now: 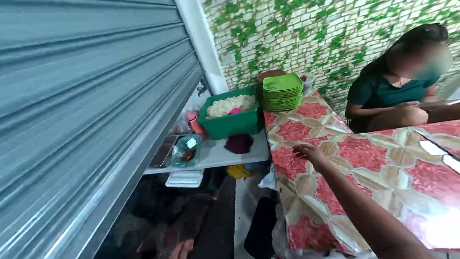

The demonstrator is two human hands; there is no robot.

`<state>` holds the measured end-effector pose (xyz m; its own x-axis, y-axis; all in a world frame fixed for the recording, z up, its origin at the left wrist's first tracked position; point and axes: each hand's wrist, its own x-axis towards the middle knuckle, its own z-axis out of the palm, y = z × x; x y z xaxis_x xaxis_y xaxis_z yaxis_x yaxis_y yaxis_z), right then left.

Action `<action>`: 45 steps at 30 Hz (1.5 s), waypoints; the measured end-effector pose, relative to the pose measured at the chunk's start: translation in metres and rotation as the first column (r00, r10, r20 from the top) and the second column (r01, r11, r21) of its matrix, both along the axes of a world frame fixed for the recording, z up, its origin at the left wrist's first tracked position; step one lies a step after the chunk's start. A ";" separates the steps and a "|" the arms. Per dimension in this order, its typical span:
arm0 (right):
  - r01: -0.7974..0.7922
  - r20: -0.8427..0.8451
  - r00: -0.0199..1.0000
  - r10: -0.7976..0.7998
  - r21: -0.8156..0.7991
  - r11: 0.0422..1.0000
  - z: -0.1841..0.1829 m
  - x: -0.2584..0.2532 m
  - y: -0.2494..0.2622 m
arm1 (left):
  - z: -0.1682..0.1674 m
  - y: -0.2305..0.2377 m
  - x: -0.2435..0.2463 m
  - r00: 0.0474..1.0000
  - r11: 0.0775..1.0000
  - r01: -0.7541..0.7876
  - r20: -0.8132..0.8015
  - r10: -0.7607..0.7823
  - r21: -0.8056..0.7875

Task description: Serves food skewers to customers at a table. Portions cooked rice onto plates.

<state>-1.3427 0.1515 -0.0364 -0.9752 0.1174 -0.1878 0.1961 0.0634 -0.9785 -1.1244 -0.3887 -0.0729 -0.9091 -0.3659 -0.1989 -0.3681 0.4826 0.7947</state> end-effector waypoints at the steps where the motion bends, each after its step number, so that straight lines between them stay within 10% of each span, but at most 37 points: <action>1: 0.014 -0.008 1.000 -0.014 0.011 1.000 0.003 -0.012 -0.001 | 0.004 -0.002 -0.044 0.999 1.000 0.029 -0.043 -0.029 0.004; 13: -0.156 -0.141 0.964 0.224 0.382 0.911 0.020 -0.304 -0.124 | 0.035 0.113 -0.486 0.868 0.869 0.438 -0.141 -0.475 -0.230; 21: -0.448 -0.064 0.859 0.508 0.386 0.806 0.001 -0.332 -0.184 | 0.040 0.214 -0.743 0.849 0.731 0.521 0.178 -0.497 -0.442; 26: -0.231 -0.091 0.946 0.310 0.478 0.847 0.027 -0.363 -0.146 | 0.015 0.217 -0.797 0.725 0.654 0.678 0.452 -0.519 -0.337; 37: -0.359 -0.198 0.825 0.530 0.540 0.761 0.020 -0.532 -0.142 | 0.058 0.182 -0.784 0.771 0.773 0.576 0.137 -0.622 0.266; 42: -0.505 -0.084 0.750 0.656 0.568 0.650 0.041 -0.563 -0.137 | 0.042 0.177 -0.789 0.793 0.778 0.564 0.084 -0.604 0.276; 45: -0.446 0.040 0.796 0.604 0.713 0.541 0.043 -0.586 -0.136 | 0.037 0.170 -0.777 0.847 0.847 0.532 -0.031 -0.531 0.004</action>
<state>-1.9290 0.0155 0.0065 -0.9057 -0.4150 -0.0870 -0.2720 0.7260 -0.6316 -1.9012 -0.2184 -0.0355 -0.9691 0.1771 -0.1719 -0.0359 0.5882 0.8079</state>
